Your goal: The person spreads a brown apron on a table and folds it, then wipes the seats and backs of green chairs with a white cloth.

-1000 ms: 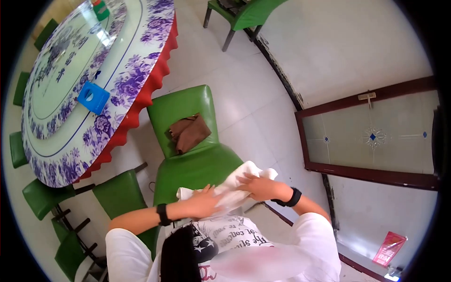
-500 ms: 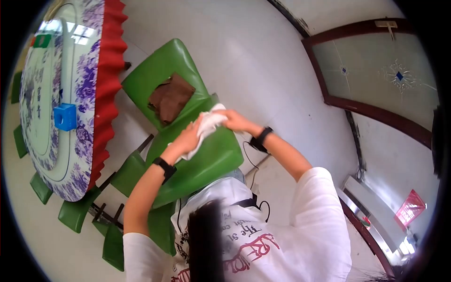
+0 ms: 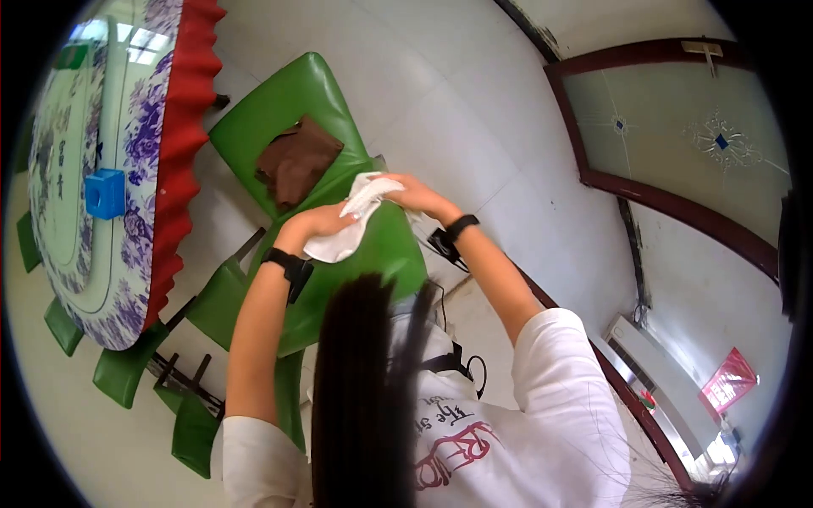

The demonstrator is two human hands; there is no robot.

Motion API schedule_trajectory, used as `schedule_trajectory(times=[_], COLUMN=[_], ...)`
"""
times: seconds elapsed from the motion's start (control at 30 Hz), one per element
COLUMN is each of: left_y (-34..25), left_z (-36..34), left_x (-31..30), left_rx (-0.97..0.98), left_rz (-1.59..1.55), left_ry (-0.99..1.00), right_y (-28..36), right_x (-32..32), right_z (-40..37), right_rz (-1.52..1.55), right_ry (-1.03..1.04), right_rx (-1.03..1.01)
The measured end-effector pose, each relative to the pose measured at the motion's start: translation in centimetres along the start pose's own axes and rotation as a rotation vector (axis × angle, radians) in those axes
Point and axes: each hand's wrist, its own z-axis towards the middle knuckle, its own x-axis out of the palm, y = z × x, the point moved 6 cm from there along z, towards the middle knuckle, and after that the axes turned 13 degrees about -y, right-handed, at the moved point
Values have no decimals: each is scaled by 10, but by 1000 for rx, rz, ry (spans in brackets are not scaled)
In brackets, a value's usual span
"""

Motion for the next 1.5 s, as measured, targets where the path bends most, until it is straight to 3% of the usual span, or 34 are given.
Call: schedule_trajectory(times=[0.1,0.13,0.17,0.3,0.43,0.47,0.53,0.6,0.7,0.83,0.97,1.07,1.13,1.2,1.27,1.33,1.37,1.47,1.5], left_y=[-45,-67,-77,-95,-58,-43,-16,14,46,70,111,149,165,160,143,142,142,180,212], left_z=[-62,-92,-115,-203,-268,-279,-301,-319,-344,-385,-426,-486,-548,-628,-689,-711,-721,-697,-665], left_x=[-2,-4,-1,22,59,70,88,105,123,136,175,219,249,280,304,332,350,393,419], left_rx=[75,71,103,233,286,313,345,388,412,284,158,-126,-350,-435,-761,-964,-1088,-938,-760], left_rz=[69,119,109,227,384,467,378,48,-72,-8,38,-73,-231,-41,145,153,156,-259,-474], left_ry=[50,37,40,-280,-693,-823,-1037,-1253,-1389,-1408,-1571,-1622,-1596,-1965,-2052,-2061,-2053,-2172,-2109], right_y=[37,76,100,184,167,155,140,131,111,94,81,32,6,15,33,26,6,-49,-85], right_x=[5,14,21,69,131,149,191,230,276,314,366,428,481,539,589,625,640,659,656], right_z=[-45,-71,-89,-162,-206,-213,-220,-227,-222,-228,-268,-284,-304,-352,-399,-429,-435,-452,-447], right_rz=[-169,-252,-327,-791,-1262,-1225,-1137,-1177,-1159,-1094,-982,-695,-679,-657,-543,-414,-377,-510,-699], right_ry=[99,89,55,4,-45,-41,-5,23,81,107,261,643,911,1100,1282,1300,1346,1524,1652], right_rx=[-111,-75,-183,-434,-593,-674,-842,-910,-949,-979,-1009,-552,-488,-428,-950,-1156,-1161,-1072,-1023])
